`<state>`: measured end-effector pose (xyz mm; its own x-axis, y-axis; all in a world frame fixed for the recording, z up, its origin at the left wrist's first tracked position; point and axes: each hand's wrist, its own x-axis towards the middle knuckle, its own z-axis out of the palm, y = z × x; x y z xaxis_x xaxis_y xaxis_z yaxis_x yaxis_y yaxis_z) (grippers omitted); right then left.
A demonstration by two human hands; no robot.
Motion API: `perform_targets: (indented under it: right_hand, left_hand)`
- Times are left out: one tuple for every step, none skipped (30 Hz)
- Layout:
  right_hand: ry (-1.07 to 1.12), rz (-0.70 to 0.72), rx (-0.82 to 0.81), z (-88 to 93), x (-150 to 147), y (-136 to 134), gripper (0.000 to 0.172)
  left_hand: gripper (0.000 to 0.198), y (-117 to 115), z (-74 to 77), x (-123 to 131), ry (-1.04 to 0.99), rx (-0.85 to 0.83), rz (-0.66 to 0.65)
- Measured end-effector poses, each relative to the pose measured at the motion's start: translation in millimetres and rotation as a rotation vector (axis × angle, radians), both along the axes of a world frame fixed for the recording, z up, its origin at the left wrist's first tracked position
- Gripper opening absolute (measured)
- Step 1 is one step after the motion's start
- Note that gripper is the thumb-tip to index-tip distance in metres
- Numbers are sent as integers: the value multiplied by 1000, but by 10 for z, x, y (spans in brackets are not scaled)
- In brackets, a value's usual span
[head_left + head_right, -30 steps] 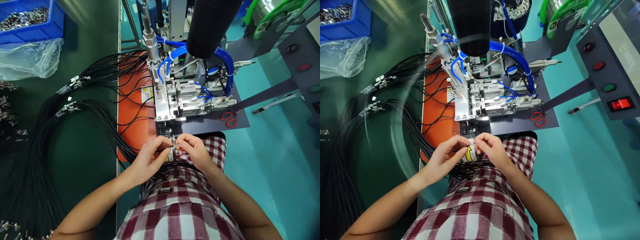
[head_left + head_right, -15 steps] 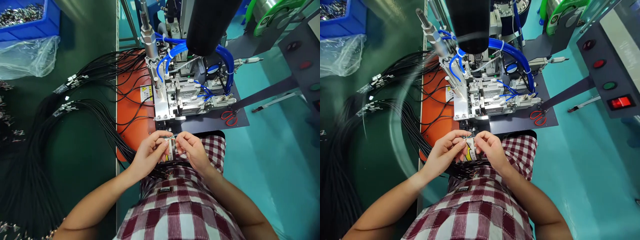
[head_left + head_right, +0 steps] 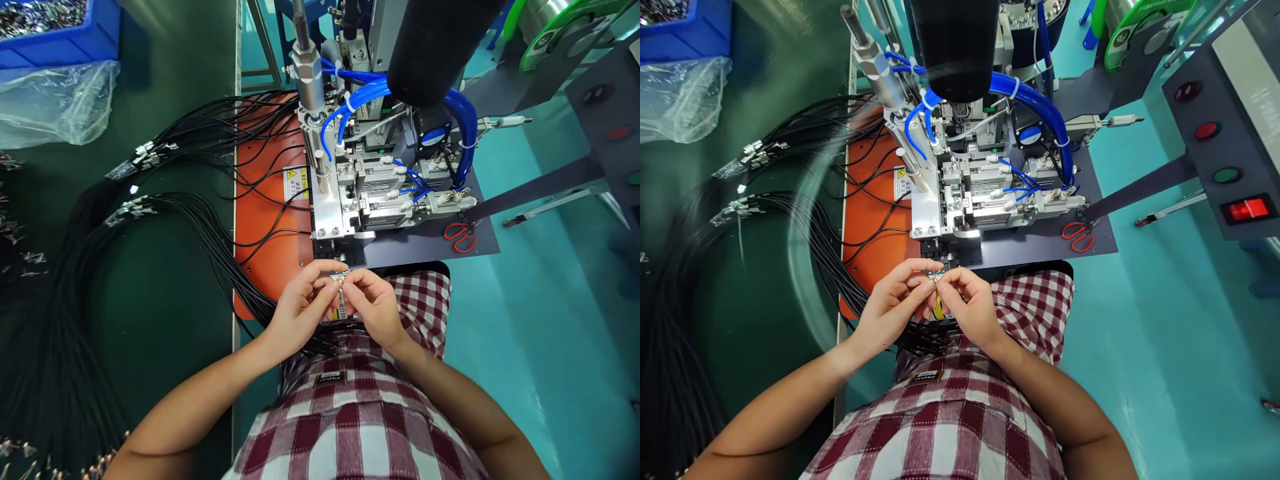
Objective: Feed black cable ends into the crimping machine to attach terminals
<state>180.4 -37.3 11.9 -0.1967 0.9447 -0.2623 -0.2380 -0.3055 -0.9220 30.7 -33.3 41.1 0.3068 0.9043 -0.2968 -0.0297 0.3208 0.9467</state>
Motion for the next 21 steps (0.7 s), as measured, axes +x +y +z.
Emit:
perform_targets:
  right_hand:
    - [-14,2,10,-3,-3,-4,23]
    - [-31,5,18,-6,-2,-6,23]
    - [-50,7,27,-7,3,-7,22]
    - [-71,9,37,-8,10,-8,21]
    - [-95,8,50,-7,19,-11,20]
    - [-119,8,66,-5,27,-15,19]
    - [-140,8,84,-4,33,-21,18]
    - [-160,11,100,-6,35,-28,18]
    - [-177,16,112,-10,33,-35,17]
    - [-192,21,120,-18,27,-43,17]
    - [-205,24,125,-30,19,-50,17]
    - [-219,26,128,-44,8,-56,17]
    - [-235,25,130,-59,-2,-60,17]
    - [-250,21,137,-74,-10,-64,16]
    - [-263,13,150,-86,-16,-66,16]
    - [-276,4,169,-96,-17,-68,15]
    - [-288,-6,196,-102,-14,-68,14]
    - [-297,-16,225,-105,-7,-66,13]
    - [-305,-19,250,-105,5,-62,12]
    - [-309,-14,264,-103,22,-55,11]
    - [-311,-3,265,-98,43,-46,11]
  left_hand:
    - [25,-1,-7,6,-3,7,8]
    - [23,0,-13,13,-7,12,21]
    - [21,3,-17,20,-14,16,41]
    - [18,8,-19,27,-24,18,66]
    - [16,13,-20,34,-39,13,93]
    - [15,18,-21,41,-57,0,120]
    - [15,21,-24,48,-77,-21,144]
    - [15,23,-28,53,-96,-50,167]
    - [17,24,-34,58,-113,-85,184]
    - [18,25,-42,61,-126,-121,196]
    - [19,26,-51,63,-138,-152,203]
    - [19,28,-61,63,-150,-179,202]
    - [19,31,-70,62,-161,-199,198]
    - [19,36,-78,59,-170,-214,188]
    - [19,42,-85,56,-173,-221,179]
    - [19,47,-89,51,-167,-221,174]
    - [19,52,-90,46,-157,-217,171]
    - [20,55,-90,40,-143,-213,171]
    - [20,57,-89,35,-132,-209,173]
    - [19,57,-87,31,-125,-211,172]
    - [19,55,-85,28,-121,-214,172]
